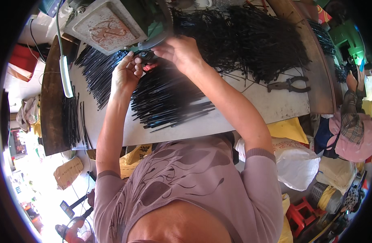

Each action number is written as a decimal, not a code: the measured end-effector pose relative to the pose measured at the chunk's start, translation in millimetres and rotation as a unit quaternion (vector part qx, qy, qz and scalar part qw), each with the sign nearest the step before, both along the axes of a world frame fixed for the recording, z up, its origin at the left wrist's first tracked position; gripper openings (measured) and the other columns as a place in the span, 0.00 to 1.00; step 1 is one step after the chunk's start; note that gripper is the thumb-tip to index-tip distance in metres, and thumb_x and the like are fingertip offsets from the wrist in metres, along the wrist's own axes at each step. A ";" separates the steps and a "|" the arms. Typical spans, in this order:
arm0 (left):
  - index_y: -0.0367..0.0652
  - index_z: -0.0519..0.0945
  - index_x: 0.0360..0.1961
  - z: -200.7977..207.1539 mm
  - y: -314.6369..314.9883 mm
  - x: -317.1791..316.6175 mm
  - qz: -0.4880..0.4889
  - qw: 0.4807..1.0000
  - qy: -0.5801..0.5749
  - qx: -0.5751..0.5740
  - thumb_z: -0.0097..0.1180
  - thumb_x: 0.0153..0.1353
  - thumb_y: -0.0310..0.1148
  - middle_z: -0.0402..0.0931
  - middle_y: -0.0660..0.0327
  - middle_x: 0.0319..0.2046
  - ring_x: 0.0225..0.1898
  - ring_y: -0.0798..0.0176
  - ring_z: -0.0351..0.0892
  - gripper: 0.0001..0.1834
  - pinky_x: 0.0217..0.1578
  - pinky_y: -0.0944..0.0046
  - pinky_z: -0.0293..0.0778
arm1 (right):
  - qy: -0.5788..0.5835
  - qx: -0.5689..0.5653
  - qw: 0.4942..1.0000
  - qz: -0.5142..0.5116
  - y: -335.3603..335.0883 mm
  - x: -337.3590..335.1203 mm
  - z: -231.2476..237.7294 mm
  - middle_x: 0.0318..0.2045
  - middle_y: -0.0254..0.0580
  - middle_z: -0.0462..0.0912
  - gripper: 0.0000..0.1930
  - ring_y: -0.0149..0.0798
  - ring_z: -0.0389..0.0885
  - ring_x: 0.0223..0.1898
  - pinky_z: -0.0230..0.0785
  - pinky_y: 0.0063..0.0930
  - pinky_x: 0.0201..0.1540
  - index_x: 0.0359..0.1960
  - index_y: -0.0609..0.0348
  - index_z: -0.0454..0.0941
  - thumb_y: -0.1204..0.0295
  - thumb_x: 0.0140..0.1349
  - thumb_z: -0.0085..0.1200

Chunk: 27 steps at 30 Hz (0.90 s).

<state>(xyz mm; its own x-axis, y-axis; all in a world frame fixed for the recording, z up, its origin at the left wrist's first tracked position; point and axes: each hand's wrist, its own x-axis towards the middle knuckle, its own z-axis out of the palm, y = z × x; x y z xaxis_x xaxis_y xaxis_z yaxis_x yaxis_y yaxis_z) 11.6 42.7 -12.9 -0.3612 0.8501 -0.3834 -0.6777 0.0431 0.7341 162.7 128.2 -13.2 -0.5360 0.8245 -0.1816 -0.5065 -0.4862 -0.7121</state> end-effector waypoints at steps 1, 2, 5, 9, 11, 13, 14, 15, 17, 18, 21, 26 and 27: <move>0.37 0.72 0.29 -0.4 0.1 0.6 0.000 1.000 0.000 -0.001 0.53 0.53 0.33 0.73 0.60 0.21 0.20 0.69 0.70 0.09 0.19 0.76 0.65 | -0.002 0.002 1.000 -0.004 -1.0 -0.3 -0.3 0.32 0.52 0.76 0.09 0.43 0.78 0.34 0.73 0.33 0.40 0.33 0.71 0.70 0.76 0.55 0.47; 0.37 0.72 0.30 -0.8 0.0 1.4 0.005 1.000 0.003 0.000 0.52 0.54 0.32 0.73 0.60 0.21 0.20 0.69 0.69 0.09 0.19 0.76 0.65 | -0.003 0.001 1.000 -0.004 -2.1 0.1 0.0 0.32 0.52 0.76 0.09 0.43 0.78 0.34 0.73 0.33 0.40 0.33 0.71 0.70 0.76 0.55 0.47; 0.36 0.72 0.30 -1.0 -0.1 7.8 0.025 1.000 -0.001 -0.002 0.52 0.54 0.33 0.73 0.59 0.21 0.20 0.69 0.70 0.09 0.20 0.75 0.65 | -0.005 0.003 1.000 -0.015 -5.8 1.1 1.5 0.33 0.54 0.76 0.09 0.44 0.77 0.36 0.73 0.34 0.40 0.34 0.72 0.70 0.76 0.56 0.45; 0.36 0.72 0.31 -9.5 -0.5 9.6 -0.009 0.999 -0.028 0.028 0.50 0.55 0.34 0.73 0.59 0.21 0.20 0.69 0.70 0.11 0.19 0.74 0.63 | 0.029 -0.050 0.997 -0.049 -12.6 1.8 0.8 0.35 0.58 0.74 0.10 0.48 0.76 0.38 0.73 0.36 0.42 0.37 0.73 0.67 0.76 0.58 0.41; 0.39 0.72 0.31 -13.3 -0.5 9.7 -0.011 0.997 -0.047 0.054 0.50 0.56 0.34 0.74 0.60 0.22 0.20 0.70 0.69 0.09 0.19 0.74 0.62 | 0.053 -0.034 0.998 -0.030 -13.3 3.2 -4.0 0.33 0.57 0.75 0.11 0.47 0.77 0.36 0.74 0.34 0.38 0.37 0.73 0.67 0.75 0.58 0.43; 0.40 0.72 0.30 -13.9 -3.5 3.6 -0.014 0.998 -0.042 0.052 0.49 0.57 0.34 0.74 0.61 0.21 0.20 0.72 0.69 0.08 0.19 0.76 0.61 | 0.017 -0.045 0.999 0.016 -12.0 9.2 -2.7 0.30 0.55 0.76 0.12 0.46 0.79 0.32 0.75 0.32 0.34 0.37 0.73 0.67 0.73 0.57 0.47; 0.40 0.72 0.30 -9.7 -4.7 3.3 -0.009 0.998 -0.033 0.048 0.49 0.57 0.34 0.74 0.62 0.21 0.20 0.72 0.68 0.08 0.19 0.76 0.61 | -0.019 -0.034 0.998 0.050 -9.3 17.9 1.1 0.29 0.54 0.77 0.13 0.46 0.79 0.30 0.75 0.31 0.32 0.37 0.73 0.67 0.73 0.56 0.48; 0.40 0.72 0.30 -6.1 -6.0 1.5 -0.030 0.998 -0.018 0.050 0.50 0.56 0.34 0.74 0.63 0.22 0.21 0.73 0.68 0.08 0.20 0.77 0.61 | -0.054 -0.026 0.994 0.088 -7.7 27.6 5.5 0.27 0.53 0.77 0.14 0.45 0.79 0.28 0.76 0.30 0.30 0.38 0.73 0.67 0.72 0.55 0.49; 0.39 0.72 0.31 4.4 -1.7 9.6 -0.016 1.000 -0.004 0.019 0.50 0.56 0.34 0.73 0.64 0.22 0.21 0.73 0.68 0.08 0.19 0.77 0.61 | -0.096 0.004 0.990 0.099 -4.9 55.8 13.2 0.27 0.54 0.77 0.17 0.44 0.79 0.28 0.75 0.27 0.28 0.40 0.77 0.65 0.71 0.55 0.49; 0.39 0.72 0.30 4.0 -2.8 2.9 -0.051 0.999 -0.003 0.006 0.51 0.56 0.34 0.73 0.64 0.22 0.21 0.73 0.69 0.08 0.18 0.78 0.62 | -0.179 0.090 0.972 0.122 -4.8 73.3 23.9 0.27 0.53 0.77 0.18 0.42 0.79 0.27 0.74 0.26 0.27 0.40 0.76 0.66 0.71 0.55 0.50; 0.38 0.73 0.30 3.0 -11.2 -25.5 -0.141 0.990 -0.015 -0.024 0.52 0.55 0.34 0.74 0.61 0.24 0.23 0.71 0.72 0.09 0.21 0.77 0.67 | -0.374 0.284 0.869 0.157 2.8 118.6 46.0 0.26 0.49 0.78 0.15 0.35 0.78 0.23 0.71 0.23 0.23 0.39 0.69 0.71 0.70 0.53 0.51; 0.35 0.72 0.31 13.5 -15.9 -14.3 -0.141 0.990 0.012 0.006 0.51 0.53 0.28 0.73 0.56 0.30 0.26 0.70 0.70 0.07 0.28 0.71 0.68 | -0.720 0.541 0.432 0.046 4.5 164.8 41.7 0.33 0.38 0.72 0.09 0.41 0.73 0.37 0.67 0.30 0.36 0.31 0.55 0.76 0.74 0.45 0.53; 0.34 0.72 0.30 14.2 -16.1 -14.9 -0.160 0.986 0.012 0.034 0.50 0.52 0.27 0.73 0.55 0.30 0.25 0.70 0.69 0.06 0.28 0.71 0.68 | -0.715 0.548 0.432 0.048 4.2 163.8 37.0 0.33 0.38 0.72 0.09 0.41 0.73 0.37 0.67 0.30 0.36 0.31 0.55 0.76 0.74 0.45 0.53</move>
<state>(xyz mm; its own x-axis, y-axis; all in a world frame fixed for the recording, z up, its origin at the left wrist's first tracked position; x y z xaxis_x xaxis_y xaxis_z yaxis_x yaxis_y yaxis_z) -3.3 26.5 1.3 -0.0786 0.9453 -0.3167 -0.6196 0.2026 0.7583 326.5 132.5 23.8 -0.5632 0.8217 0.0873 0.8167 0.5696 -0.0930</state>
